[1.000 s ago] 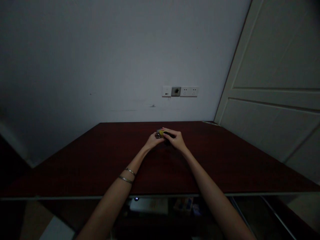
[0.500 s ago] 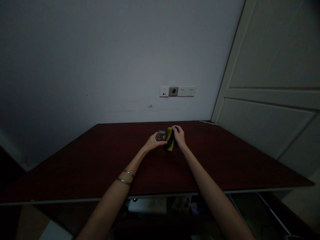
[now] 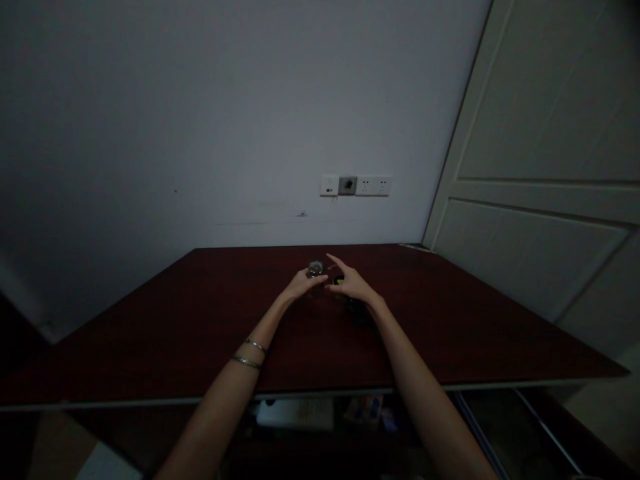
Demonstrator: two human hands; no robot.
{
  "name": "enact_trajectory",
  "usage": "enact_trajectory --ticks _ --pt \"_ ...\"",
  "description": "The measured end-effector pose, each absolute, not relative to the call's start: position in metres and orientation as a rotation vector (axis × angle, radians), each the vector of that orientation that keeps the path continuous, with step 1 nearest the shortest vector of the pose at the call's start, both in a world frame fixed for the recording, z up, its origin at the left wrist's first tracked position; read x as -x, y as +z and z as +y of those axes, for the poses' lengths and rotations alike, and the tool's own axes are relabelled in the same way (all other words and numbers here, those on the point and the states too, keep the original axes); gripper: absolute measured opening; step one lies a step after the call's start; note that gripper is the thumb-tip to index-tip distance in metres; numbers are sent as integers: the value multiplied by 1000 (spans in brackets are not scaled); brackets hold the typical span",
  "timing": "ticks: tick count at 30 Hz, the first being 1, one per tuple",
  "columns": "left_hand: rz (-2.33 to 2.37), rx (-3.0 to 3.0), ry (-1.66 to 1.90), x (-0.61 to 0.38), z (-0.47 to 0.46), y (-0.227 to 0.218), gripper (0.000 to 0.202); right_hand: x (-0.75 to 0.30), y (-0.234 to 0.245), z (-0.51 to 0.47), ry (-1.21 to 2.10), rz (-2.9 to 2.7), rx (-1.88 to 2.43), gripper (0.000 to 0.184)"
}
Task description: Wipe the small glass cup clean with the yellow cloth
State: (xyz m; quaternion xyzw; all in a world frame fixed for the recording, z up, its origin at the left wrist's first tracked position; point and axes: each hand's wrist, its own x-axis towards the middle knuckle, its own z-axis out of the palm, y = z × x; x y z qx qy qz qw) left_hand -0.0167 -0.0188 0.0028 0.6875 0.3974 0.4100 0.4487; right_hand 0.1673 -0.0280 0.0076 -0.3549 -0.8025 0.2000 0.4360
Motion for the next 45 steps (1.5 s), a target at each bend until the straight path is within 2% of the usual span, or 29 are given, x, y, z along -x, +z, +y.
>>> enact_trajectory --ticks 4,14,23,28,31,36,39,45 --pt "977 -1682 1023 16 -18 2 46 -160 10 -34 530 -2078 753 90" --pt "955 -1705 942 16 -15 -4 51 -155 1 -27 453 -2026 778 75" --pt "726 -1645 778 32 -13 -5 71 -155 5 -29 477 -1950 780 72" --pt "665 -1632 882 37 -7 -2 95 -153 4 -27 667 -1803 904 73" --pt "691 -1631 918 39 -2 -3 99 -152 6 -26 836 -1684 1001 71" --pt "668 -1668 944 34 -2 -6 102 -152 8 -26 1077 -1578 946 56" --pt "622 -1731 977 28 -4 -7 98 -153 6 -23 1162 -1567 893 51" --pt "676 -1805 1007 21 -9 -8 70 -152 -1 -18 1221 -1610 904 53"
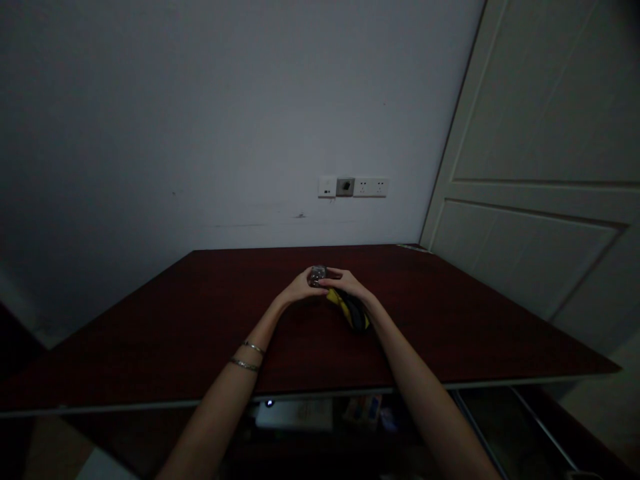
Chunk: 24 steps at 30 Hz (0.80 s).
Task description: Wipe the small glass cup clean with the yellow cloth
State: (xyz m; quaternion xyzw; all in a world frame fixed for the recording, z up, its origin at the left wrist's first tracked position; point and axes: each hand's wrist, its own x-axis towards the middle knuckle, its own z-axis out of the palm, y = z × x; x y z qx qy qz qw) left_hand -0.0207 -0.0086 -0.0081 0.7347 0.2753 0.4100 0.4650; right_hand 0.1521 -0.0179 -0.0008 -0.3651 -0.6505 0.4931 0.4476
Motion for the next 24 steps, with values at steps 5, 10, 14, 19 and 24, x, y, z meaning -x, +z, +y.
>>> enact_trajectory --ticks 5,10,14,19,24 --pt "739 -1812 1046 19 -10 -7 64 -152 2 -21 1168 -1646 908 54" --pt "762 -1788 1121 17 -13 -2 65 -157 7 -25 1139 -1686 958 65" --pt "835 -1736 1200 17 -12 -1 67 -168 7 -20 1110 -1569 1016 71" --pt "899 -1731 1195 17 -14 -1 72 -177 10 -10 712 -1320 1009 53" --pt "886 -1804 1121 9 -20 -5 81 -162 14 -17 248 -1135 976 44"
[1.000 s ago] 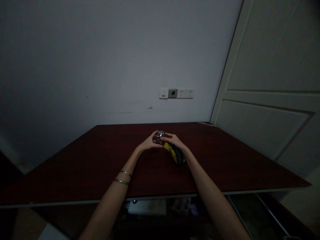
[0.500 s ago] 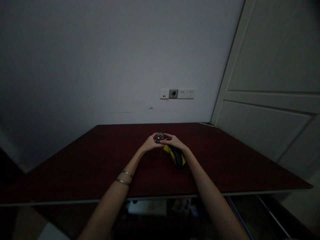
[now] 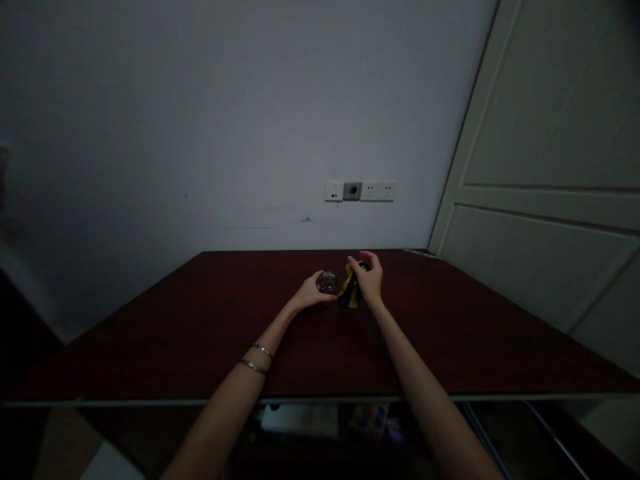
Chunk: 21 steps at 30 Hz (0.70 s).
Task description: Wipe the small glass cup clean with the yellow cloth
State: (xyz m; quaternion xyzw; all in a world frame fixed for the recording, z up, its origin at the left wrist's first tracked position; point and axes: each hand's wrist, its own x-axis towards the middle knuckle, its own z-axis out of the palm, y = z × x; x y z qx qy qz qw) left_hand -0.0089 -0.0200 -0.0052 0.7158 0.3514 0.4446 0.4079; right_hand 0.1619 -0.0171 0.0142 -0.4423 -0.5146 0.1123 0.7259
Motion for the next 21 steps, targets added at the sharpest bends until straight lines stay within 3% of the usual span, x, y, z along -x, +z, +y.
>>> enact_trajectory --ticks 12,21 --pt "819 -1826 1326 1 -9 -21 72 -120 10 -45 102 -1498 858 23" --pt "899 -1852 1436 6 -5 -19 81 -125 6 -38 324 -1556 767 32"
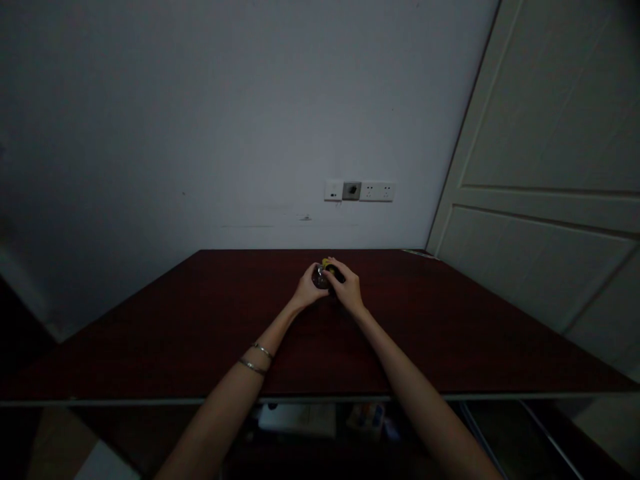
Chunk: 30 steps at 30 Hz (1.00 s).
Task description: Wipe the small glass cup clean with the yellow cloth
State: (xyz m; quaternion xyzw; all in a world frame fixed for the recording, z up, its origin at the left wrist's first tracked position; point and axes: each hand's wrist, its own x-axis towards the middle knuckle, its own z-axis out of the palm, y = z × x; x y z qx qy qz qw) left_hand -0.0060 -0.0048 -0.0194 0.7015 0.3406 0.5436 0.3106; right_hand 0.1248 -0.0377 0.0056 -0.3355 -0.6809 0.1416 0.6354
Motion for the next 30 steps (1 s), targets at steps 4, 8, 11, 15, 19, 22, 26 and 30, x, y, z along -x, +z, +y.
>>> enact_trajectory --ticks 4,8,11,15,19,22,26,30 --pt "876 -1939 1365 5 -13 -13 82 -131 5 -29 505 -1432 882 35" --pt "870 -1943 1331 6 -14 -13 79 -130 7 -36 497 -1462 846 35" --pt "867 -1847 1342 6 -8 -16 78 -126 8 -45 411 -1538 778 31" --pt "789 -1762 1365 7 -3 -16 76 -124 8 -49 358 -1634 705 25" --pt "764 -1795 1338 8 -6 -14 85 -127 8 -42 388 -1538 753 29" --pt "759 -1834 1298 7 -8 -13 87 -129 7 -37 445 -1484 804 30" --pt "774 -1790 1297 6 -8 -14 83 -128 7 -42 396 -1552 784 28" --pt "746 -1717 1333 5 -5 -16 72 -126 8 -52 309 -1752 693 23"
